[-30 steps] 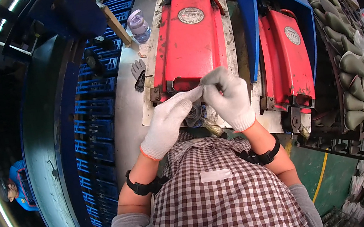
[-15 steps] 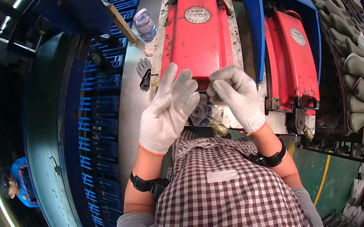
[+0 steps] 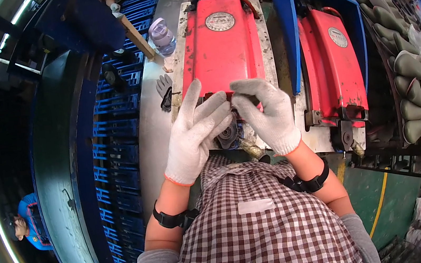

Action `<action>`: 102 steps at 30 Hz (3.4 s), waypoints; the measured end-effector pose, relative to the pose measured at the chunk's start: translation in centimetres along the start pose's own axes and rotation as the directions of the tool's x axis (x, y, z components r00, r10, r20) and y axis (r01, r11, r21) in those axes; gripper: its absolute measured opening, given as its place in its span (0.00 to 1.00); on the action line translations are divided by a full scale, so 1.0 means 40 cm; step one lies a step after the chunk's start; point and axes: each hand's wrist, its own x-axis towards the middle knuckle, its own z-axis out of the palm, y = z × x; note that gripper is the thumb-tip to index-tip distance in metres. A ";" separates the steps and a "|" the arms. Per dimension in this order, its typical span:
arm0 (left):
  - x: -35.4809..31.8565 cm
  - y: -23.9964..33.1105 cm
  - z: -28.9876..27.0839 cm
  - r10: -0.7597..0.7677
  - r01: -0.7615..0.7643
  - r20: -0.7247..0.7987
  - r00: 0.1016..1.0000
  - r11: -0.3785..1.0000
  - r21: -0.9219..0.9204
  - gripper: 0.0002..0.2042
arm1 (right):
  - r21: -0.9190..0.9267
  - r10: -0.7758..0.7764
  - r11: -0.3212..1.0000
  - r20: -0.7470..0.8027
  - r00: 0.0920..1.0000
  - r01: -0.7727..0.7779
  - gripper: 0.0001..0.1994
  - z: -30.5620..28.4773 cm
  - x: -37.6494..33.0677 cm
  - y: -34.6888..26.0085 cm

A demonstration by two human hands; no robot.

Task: Operating industrial pneumatic presses to bond shoe uppers and soles during footwear assembly.

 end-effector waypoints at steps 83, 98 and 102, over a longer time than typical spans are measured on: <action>0.122 -0.037 -0.030 0.385 -0.359 -0.201 0.901 0.921 0.155 0.11 | 0.640 -0.226 -0.373 0.640 0.735 -0.672 0.60 -0.007 -0.039 0.104; 0.147 -0.034 -0.044 0.229 -0.297 -0.407 0.884 0.949 -0.111 0.18 | 0.665 -0.190 -0.417 0.602 0.775 -0.619 0.58 -0.009 -0.040 0.109; 0.136 -0.027 -0.104 0.288 -0.253 -0.205 0.935 0.950 0.182 0.13 | 0.765 0.209 0.040 0.622 0.754 -0.643 0.42 -0.058 -0.066 0.172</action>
